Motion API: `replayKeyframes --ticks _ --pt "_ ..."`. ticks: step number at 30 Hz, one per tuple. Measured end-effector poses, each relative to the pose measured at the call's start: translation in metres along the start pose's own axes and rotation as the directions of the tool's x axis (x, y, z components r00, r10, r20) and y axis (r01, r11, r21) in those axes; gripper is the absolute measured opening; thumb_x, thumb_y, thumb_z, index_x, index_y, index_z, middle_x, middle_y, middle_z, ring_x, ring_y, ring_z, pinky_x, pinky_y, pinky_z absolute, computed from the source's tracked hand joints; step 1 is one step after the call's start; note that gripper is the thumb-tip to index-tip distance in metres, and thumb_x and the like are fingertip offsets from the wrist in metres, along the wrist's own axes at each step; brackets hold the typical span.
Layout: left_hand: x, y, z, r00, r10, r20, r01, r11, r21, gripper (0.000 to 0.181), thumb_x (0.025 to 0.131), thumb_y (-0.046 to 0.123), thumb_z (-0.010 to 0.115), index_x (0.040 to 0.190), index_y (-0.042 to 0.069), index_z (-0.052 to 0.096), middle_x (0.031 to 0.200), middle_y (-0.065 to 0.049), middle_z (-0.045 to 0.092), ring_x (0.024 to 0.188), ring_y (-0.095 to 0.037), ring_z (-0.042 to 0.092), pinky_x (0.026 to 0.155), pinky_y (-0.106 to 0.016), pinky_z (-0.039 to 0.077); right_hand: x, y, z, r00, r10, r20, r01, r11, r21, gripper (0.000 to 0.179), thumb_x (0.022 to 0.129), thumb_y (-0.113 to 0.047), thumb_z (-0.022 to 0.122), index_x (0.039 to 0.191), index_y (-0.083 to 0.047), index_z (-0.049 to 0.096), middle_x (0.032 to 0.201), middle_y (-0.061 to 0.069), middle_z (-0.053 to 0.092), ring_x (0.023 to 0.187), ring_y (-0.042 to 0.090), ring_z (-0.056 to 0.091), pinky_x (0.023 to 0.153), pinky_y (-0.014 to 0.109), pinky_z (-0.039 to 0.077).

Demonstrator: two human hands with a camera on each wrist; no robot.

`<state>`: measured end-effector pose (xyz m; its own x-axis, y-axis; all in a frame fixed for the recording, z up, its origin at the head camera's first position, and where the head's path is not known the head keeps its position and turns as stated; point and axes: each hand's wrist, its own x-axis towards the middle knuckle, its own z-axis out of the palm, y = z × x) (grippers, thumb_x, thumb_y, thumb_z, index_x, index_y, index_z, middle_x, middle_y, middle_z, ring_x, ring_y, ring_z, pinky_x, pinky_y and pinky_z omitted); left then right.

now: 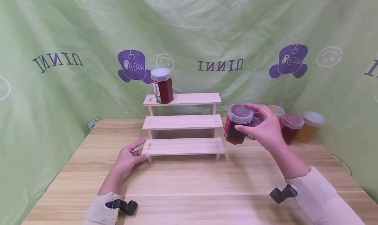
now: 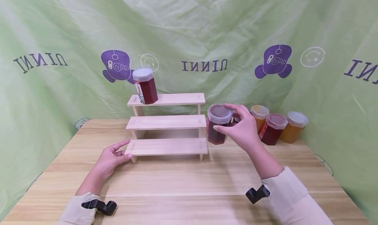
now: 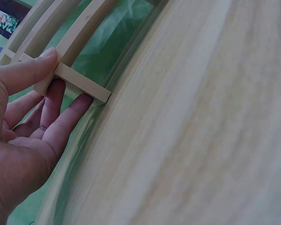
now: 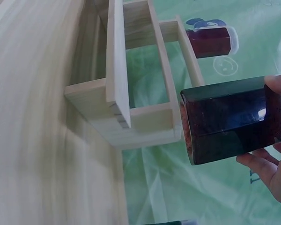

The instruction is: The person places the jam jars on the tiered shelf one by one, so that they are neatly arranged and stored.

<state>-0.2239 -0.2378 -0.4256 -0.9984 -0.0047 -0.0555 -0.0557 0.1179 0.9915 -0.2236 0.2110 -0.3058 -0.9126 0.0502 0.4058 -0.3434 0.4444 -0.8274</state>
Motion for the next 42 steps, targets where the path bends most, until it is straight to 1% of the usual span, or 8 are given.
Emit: replayKeyframes --ticks 6,12,16,20,25,33,36,42 --pt "0.000 0.000 0.001 1.000 -0.007 -0.007 0.007 1.000 0.002 0.073 0.078 -0.007 0.077 0.144 0.000 0.045 0.080 -0.002 0.055 0.071 -0.005 0.054 0.065 -0.018 0.053 0.005 -0.008 0.001 1.000 -0.028 -0.010 0.027 0.998 -0.060 0.078 0.067 -0.021 0.092 0.135 -0.010 0.057 0.123 0.008 0.054 0.113 0.029 0.058 0.092 0.037 0.052" --pt "0.000 0.000 0.001 1.000 -0.009 -0.007 0.009 1.000 -0.018 0.073 0.078 -0.009 0.076 0.143 -0.001 0.045 0.076 -0.001 0.054 0.068 -0.005 0.054 0.064 -0.018 0.053 0.010 -0.015 0.004 0.999 -0.030 -0.011 0.030 0.999 -0.041 0.076 0.066 -0.017 0.092 0.134 -0.010 0.058 0.124 0.006 0.053 0.114 0.026 0.059 0.087 0.027 0.053" --pt "0.000 -0.001 0.002 1.000 -0.006 0.001 0.006 1.000 -0.031 0.073 0.078 -0.009 0.075 0.144 -0.002 0.043 0.075 0.000 0.056 0.069 -0.005 0.056 0.065 -0.018 0.054 0.014 -0.019 0.007 1.000 -0.009 0.001 0.009 1.000 0.010 0.074 0.067 -0.012 0.091 0.134 -0.010 0.058 0.124 0.004 0.052 0.113 0.024 0.059 0.081 0.021 0.054" --pt "0.000 -0.001 0.002 1.000 0.000 0.002 0.000 1.000 -0.027 0.073 0.078 -0.009 0.075 0.144 -0.003 0.043 0.075 0.000 0.056 0.070 -0.006 0.056 0.066 -0.019 0.054 0.016 -0.021 0.008 1.000 0.001 0.006 -0.001 0.999 0.035 0.075 0.068 -0.012 0.090 0.135 -0.010 0.057 0.126 0.005 0.051 0.113 0.026 0.059 0.081 0.023 0.055" --pt "0.000 -0.001 0.002 1.000 0.001 -0.006 -0.001 1.000 -0.019 0.073 0.078 -0.008 0.076 0.143 -0.003 0.044 0.076 0.000 0.054 0.069 -0.005 0.054 0.065 -0.019 0.054 0.018 -0.023 0.009 1.000 -0.018 0.002 0.018 1.000 0.006 0.076 0.068 -0.016 0.091 0.136 -0.011 0.057 0.128 0.006 0.051 0.113 0.026 0.059 0.084 0.030 0.055" --pt "0.000 -0.001 0.002 1.000 0.000 -0.007 0.000 1.000 -0.021 0.073 0.078 -0.009 0.076 0.143 -0.003 0.044 0.075 -0.001 0.053 0.067 -0.005 0.053 0.064 -0.018 0.053 0.023 -0.026 0.011 0.999 -0.038 -0.001 0.038 0.999 -0.004 0.076 0.067 -0.016 0.091 0.136 -0.013 0.058 0.128 0.005 0.052 0.114 0.025 0.060 0.085 0.029 0.054" --pt "0.000 0.000 0.002 1.000 -0.003 -0.012 0.003 1.000 -0.019 0.073 0.078 -0.009 0.076 0.143 -0.003 0.045 0.076 -0.001 0.052 0.067 -0.005 0.052 0.064 -0.018 0.053 0.025 -0.028 0.012 0.999 -0.032 0.006 0.032 0.999 0.009 0.076 0.067 -0.017 0.091 0.136 -0.013 0.058 0.127 0.006 0.052 0.115 0.026 0.059 0.086 0.033 0.055" --pt "0.000 0.000 0.002 1.000 -0.005 -0.015 0.005 1.000 -0.014 0.073 0.077 -0.009 0.076 0.143 -0.003 0.045 0.077 -0.001 0.052 0.069 -0.005 0.053 0.065 -0.018 0.053 0.030 -0.030 0.016 1.000 -0.013 0.020 0.012 0.998 0.064 0.075 0.068 -0.014 0.090 0.136 -0.012 0.057 0.127 0.005 0.049 0.117 0.026 0.058 0.082 0.033 0.056"
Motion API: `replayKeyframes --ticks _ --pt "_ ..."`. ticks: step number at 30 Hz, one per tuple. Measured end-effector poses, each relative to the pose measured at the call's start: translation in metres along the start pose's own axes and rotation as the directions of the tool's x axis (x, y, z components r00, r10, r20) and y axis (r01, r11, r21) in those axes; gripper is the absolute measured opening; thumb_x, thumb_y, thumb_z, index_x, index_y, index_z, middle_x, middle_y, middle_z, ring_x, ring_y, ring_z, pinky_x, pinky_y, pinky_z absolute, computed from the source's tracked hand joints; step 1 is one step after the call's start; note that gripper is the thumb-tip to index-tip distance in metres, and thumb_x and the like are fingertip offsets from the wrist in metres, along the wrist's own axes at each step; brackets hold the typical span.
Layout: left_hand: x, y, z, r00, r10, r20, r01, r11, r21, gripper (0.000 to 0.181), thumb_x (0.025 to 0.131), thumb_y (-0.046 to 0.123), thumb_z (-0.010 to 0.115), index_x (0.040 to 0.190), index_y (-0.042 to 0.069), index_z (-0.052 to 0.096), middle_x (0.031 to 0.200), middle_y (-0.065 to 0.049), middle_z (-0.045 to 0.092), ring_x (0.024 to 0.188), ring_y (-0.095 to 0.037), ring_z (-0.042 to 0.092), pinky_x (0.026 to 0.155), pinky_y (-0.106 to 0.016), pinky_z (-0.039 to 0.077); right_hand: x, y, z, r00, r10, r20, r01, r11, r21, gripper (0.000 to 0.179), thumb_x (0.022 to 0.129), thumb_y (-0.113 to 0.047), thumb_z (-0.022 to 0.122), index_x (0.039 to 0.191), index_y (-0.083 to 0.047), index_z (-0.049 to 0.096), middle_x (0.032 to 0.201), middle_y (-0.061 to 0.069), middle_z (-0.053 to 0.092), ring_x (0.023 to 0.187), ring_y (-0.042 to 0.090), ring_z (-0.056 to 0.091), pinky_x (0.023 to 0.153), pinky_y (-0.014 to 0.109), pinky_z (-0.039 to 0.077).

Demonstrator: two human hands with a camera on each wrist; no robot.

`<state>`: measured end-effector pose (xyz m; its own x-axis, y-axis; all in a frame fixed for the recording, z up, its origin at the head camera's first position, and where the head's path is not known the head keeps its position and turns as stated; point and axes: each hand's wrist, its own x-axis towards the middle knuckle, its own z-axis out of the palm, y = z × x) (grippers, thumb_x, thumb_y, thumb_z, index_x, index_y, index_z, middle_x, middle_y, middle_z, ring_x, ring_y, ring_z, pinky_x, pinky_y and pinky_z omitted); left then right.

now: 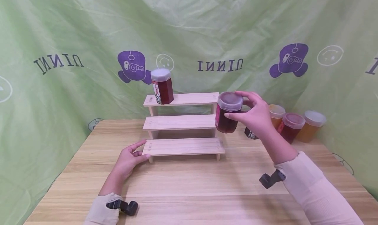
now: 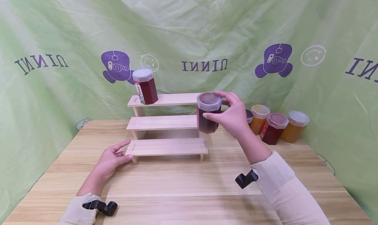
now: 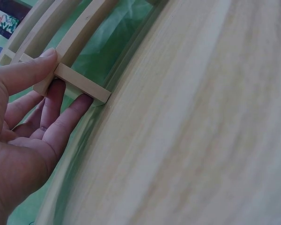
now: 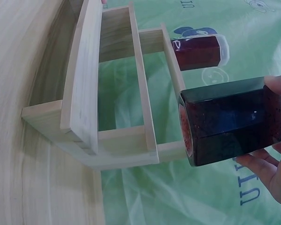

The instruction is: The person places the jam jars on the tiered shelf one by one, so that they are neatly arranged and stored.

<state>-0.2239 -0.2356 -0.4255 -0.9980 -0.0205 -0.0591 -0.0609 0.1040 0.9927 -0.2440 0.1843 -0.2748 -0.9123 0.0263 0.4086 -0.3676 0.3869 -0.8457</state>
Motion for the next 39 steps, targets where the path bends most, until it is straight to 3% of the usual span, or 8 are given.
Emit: replayKeyframes --ticks 25,39 --pt "-0.001 0.001 0.000 1.000 -0.009 0.005 0.009 1.000 -0.004 0.073 0.078 -0.008 0.076 0.144 -0.002 0.044 0.074 0.001 0.051 0.067 -0.005 0.052 0.064 -0.018 0.053 0.032 -0.017 0.017 1.000 -0.016 -0.020 0.015 0.998 -0.055 0.073 0.068 -0.021 0.091 0.134 -0.015 0.059 0.125 0.005 0.052 0.115 0.022 0.058 0.086 0.042 0.053" --pt "0.001 0.000 0.000 1.000 -0.002 0.001 0.002 1.000 -0.003 0.073 0.077 -0.009 0.076 0.143 -0.002 0.045 0.076 0.000 0.055 0.068 -0.005 0.055 0.064 -0.018 0.053 0.052 -0.021 0.026 0.997 -0.048 -0.056 0.047 0.999 -0.021 0.072 0.067 -0.020 0.091 0.132 -0.016 0.061 0.125 0.003 0.053 0.112 0.021 0.060 0.084 0.039 0.054"
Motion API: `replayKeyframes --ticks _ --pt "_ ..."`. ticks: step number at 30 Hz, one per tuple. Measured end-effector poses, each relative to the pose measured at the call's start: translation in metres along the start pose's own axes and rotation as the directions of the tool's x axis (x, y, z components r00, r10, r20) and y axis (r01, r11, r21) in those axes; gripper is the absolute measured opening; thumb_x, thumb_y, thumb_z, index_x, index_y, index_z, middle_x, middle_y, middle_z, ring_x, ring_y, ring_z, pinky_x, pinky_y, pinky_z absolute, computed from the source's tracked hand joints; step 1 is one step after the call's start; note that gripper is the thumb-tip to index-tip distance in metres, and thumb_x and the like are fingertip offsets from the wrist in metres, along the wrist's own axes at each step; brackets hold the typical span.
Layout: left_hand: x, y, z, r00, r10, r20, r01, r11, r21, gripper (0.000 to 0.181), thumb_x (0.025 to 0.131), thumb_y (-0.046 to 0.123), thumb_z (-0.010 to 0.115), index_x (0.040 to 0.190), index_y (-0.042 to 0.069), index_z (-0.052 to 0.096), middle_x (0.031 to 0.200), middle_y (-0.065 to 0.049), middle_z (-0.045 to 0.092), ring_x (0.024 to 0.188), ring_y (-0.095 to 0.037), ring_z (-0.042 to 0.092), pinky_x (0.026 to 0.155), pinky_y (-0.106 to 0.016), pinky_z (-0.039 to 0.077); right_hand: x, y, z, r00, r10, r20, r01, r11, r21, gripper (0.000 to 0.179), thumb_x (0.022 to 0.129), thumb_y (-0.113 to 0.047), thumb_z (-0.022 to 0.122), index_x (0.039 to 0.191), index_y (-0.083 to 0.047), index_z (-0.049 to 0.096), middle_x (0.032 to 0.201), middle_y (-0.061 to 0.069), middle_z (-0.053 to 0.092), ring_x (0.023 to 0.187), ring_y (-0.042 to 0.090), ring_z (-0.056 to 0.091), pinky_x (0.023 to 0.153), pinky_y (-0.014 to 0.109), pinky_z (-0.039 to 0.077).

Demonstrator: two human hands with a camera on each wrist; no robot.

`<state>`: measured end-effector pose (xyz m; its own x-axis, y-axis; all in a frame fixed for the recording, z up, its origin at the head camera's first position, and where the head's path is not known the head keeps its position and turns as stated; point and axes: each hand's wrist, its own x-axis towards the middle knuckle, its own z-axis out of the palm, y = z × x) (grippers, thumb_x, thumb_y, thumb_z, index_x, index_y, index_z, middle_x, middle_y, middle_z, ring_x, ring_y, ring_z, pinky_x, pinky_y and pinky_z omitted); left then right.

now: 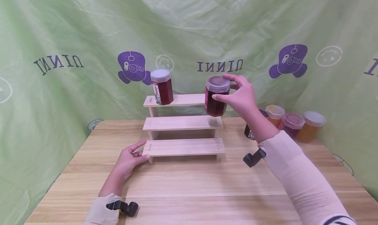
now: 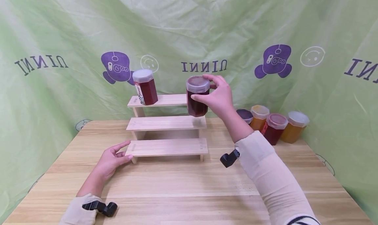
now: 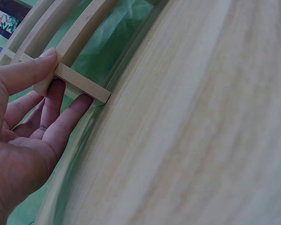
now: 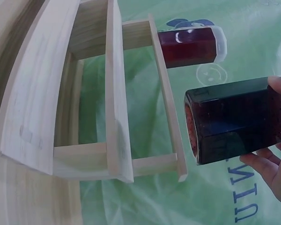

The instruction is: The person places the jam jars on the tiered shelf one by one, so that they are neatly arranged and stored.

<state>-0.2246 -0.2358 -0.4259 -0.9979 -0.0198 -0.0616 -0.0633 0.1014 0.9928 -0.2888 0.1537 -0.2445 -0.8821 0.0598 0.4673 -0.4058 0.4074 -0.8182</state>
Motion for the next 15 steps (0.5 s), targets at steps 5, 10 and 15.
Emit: replayKeyframes --ticks 5,10,15 --pt "0.000 -0.001 0.000 1.000 0.003 0.007 -0.003 1.000 -0.001 0.072 0.077 -0.009 0.076 0.143 -0.002 0.045 0.078 -0.002 0.061 0.071 -0.006 0.058 0.065 -0.019 0.054 0.007 0.001 0.006 1.000 0.012 -0.015 -0.012 1.000 0.014 0.072 0.066 -0.018 0.091 0.132 -0.016 0.062 0.127 0.003 0.054 0.111 0.023 0.060 0.084 0.040 0.054" --pt "0.000 -0.002 0.000 1.000 -0.001 0.004 0.001 1.000 0.006 0.072 0.078 -0.010 0.075 0.143 -0.002 0.045 0.079 -0.003 0.057 0.070 -0.006 0.056 0.065 -0.019 0.054 0.013 0.004 0.013 0.999 0.036 -0.019 -0.035 0.999 0.024 0.071 0.066 -0.016 0.091 0.131 -0.015 0.061 0.127 0.003 0.055 0.111 0.023 0.059 0.085 0.039 0.053" --pt "0.000 -0.002 0.000 1.000 0.003 -0.002 -0.003 1.000 0.006 0.072 0.077 -0.009 0.076 0.143 -0.002 0.046 0.079 -0.002 0.055 0.070 -0.006 0.055 0.065 -0.019 0.053 0.019 0.005 0.019 0.998 0.057 -0.034 -0.056 0.998 0.037 0.068 0.066 -0.016 0.091 0.126 -0.013 0.059 0.125 0.003 0.056 0.111 0.023 0.057 0.087 0.040 0.052"
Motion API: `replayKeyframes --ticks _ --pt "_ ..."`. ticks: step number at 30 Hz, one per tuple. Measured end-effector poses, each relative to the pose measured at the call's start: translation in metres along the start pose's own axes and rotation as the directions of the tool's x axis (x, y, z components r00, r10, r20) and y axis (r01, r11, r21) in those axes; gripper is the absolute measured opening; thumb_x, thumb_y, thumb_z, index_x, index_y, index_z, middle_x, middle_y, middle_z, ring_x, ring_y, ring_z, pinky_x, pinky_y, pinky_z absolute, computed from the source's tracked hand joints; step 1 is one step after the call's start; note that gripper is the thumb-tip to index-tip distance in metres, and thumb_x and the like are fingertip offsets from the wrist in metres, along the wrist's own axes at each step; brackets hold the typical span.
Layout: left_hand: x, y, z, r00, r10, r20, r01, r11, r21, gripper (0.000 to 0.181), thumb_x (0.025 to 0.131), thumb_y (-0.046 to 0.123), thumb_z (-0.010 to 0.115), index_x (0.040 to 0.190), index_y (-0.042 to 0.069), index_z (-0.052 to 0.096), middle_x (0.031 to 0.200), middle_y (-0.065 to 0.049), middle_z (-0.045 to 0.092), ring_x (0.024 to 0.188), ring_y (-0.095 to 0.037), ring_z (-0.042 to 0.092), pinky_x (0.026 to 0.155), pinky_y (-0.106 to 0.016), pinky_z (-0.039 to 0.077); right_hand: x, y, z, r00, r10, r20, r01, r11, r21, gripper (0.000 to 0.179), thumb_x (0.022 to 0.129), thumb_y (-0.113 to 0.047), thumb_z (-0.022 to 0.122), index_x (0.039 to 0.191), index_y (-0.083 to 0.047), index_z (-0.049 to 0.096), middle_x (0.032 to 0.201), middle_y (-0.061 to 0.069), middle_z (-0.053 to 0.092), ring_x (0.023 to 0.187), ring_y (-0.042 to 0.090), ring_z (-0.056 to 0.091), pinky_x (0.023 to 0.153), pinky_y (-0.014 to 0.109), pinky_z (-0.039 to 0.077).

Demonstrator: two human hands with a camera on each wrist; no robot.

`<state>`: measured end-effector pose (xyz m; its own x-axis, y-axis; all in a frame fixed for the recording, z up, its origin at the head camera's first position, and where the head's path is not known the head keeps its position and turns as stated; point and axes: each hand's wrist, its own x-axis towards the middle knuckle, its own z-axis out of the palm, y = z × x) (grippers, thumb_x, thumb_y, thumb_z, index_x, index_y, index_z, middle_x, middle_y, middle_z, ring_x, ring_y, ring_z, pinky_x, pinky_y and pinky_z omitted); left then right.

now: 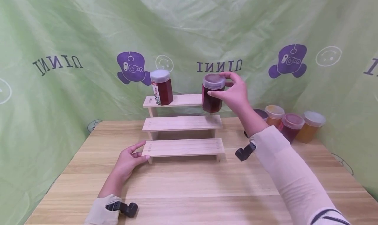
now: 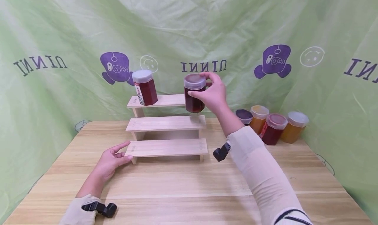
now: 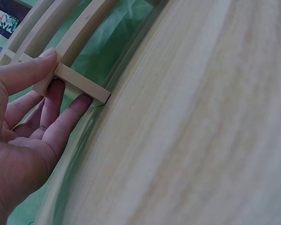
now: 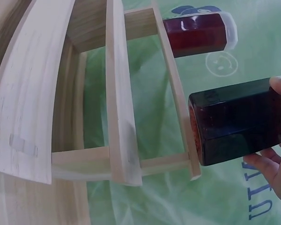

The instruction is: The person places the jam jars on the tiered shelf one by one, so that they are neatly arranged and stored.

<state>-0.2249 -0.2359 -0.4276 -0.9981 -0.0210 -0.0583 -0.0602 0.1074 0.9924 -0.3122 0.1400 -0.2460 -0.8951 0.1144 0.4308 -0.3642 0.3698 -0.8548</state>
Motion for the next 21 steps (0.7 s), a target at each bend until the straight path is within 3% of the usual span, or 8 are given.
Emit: replayKeyframes --ticks 12,21 --pt "0.000 0.001 -0.001 1.000 -0.004 0.017 0.004 1.000 -0.009 0.073 0.078 -0.009 0.076 0.144 -0.002 0.044 0.073 0.000 0.058 0.068 -0.006 0.056 0.064 -0.019 0.053 0.011 0.005 0.010 1.000 0.012 -0.025 -0.011 1.000 0.022 0.067 0.068 -0.016 0.090 0.126 -0.014 0.056 0.125 0.003 0.055 0.113 0.022 0.057 0.087 0.038 0.052" --pt "-0.001 0.001 -0.001 1.000 -0.001 0.014 0.001 1.000 -0.016 0.073 0.078 -0.010 0.075 0.144 -0.002 0.044 0.076 -0.001 0.057 0.069 -0.006 0.055 0.065 -0.018 0.053 0.021 0.008 0.016 1.000 -0.027 0.000 0.027 0.998 0.057 0.067 0.070 -0.014 0.089 0.129 -0.013 0.058 0.129 0.004 0.056 0.113 0.024 0.058 0.090 0.040 0.052"
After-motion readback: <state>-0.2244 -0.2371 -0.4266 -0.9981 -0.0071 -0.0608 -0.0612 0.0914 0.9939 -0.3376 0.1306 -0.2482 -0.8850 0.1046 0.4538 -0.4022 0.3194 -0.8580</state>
